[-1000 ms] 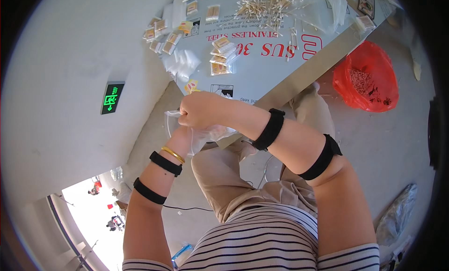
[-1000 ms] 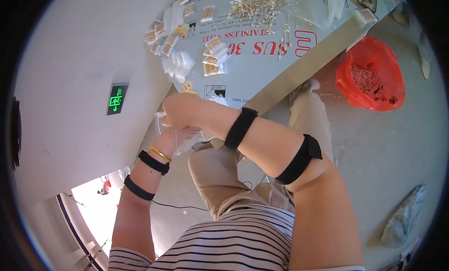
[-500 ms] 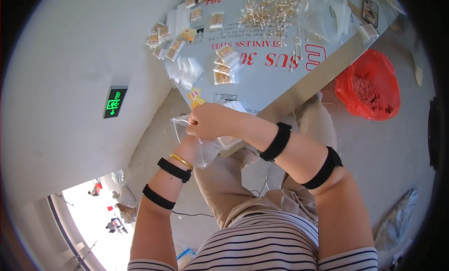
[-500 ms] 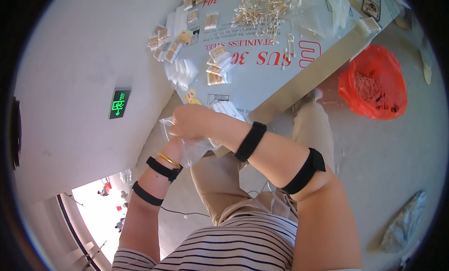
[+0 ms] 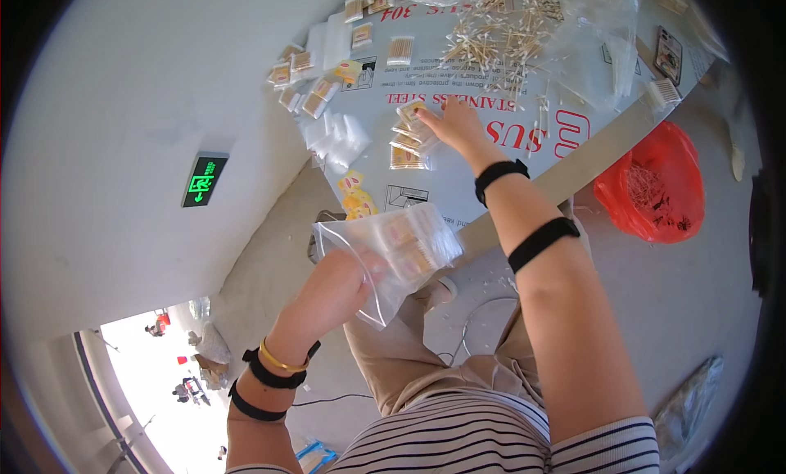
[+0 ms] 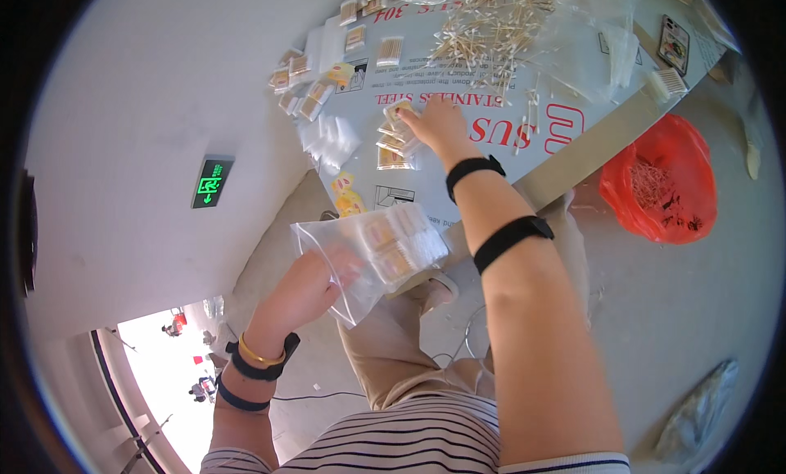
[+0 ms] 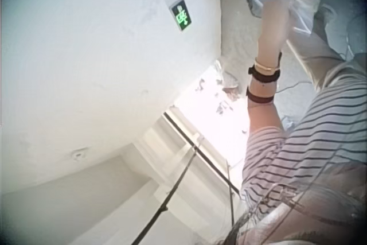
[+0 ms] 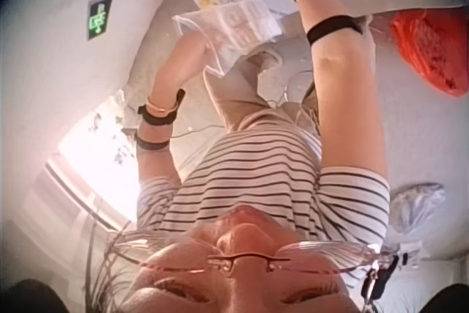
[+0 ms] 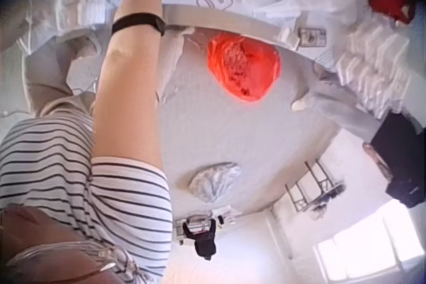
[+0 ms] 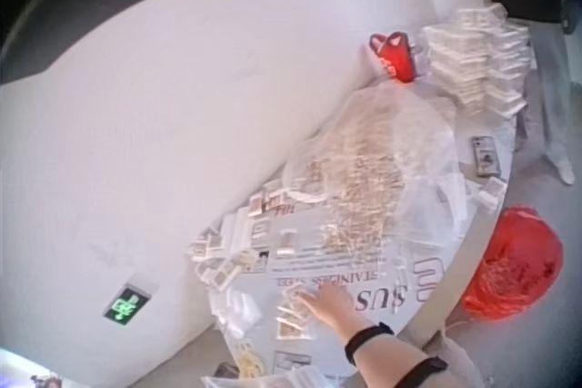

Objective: Packaging small individual packets of cotton swabs into larger plastic bags at a work table.

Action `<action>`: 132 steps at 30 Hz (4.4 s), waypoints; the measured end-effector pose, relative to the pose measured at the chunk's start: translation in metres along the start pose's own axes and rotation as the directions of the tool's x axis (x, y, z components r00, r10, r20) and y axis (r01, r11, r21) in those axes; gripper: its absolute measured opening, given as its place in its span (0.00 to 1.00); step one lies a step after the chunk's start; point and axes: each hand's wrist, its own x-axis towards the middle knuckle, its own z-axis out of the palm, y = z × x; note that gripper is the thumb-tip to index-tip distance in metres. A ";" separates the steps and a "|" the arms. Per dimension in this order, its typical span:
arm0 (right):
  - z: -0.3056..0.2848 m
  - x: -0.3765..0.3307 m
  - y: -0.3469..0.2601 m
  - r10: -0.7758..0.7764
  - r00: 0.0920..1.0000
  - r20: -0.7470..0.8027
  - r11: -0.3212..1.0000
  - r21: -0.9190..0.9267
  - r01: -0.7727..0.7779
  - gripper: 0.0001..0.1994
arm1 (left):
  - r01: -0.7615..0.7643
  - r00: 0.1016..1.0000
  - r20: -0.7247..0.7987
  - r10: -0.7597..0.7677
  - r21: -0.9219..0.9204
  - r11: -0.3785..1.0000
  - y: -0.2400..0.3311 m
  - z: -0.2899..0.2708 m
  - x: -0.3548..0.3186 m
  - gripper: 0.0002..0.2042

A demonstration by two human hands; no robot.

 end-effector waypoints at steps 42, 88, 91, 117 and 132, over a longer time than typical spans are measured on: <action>-0.109 -0.270 -0.136 -0.238 0.914 0.330 -0.096 0.928 -0.360 0.20 | -0.717 0.465 -0.528 -0.711 -0.695 0.046 0.088 0.039 -0.052 0.16; -0.017 -0.164 -0.157 0.167 0.389 0.906 0.621 -0.403 0.672 0.26 | -0.217 0.569 -0.727 -0.386 -0.585 0.782 -0.001 0.072 -0.051 0.28; -0.006 -0.154 -0.134 0.031 0.570 0.821 0.652 -0.449 0.611 0.22 | -0.229 0.570 -0.728 -0.380 -0.585 0.778 0.000 0.072 -0.051 0.28; -0.026 -0.212 -0.157 -0.476 0.571 0.669 0.077 -0.615 0.784 0.14 | -0.231 0.606 -0.693 -0.391 -0.624 0.747 -0.003 0.060 -0.058 0.29; -0.024 -0.195 -0.132 -0.254 0.542 0.801 0.373 -0.436 0.819 0.08 | -0.183 0.678 -0.646 -0.350 -0.610 0.771 -0.004 0.051 -0.048 0.29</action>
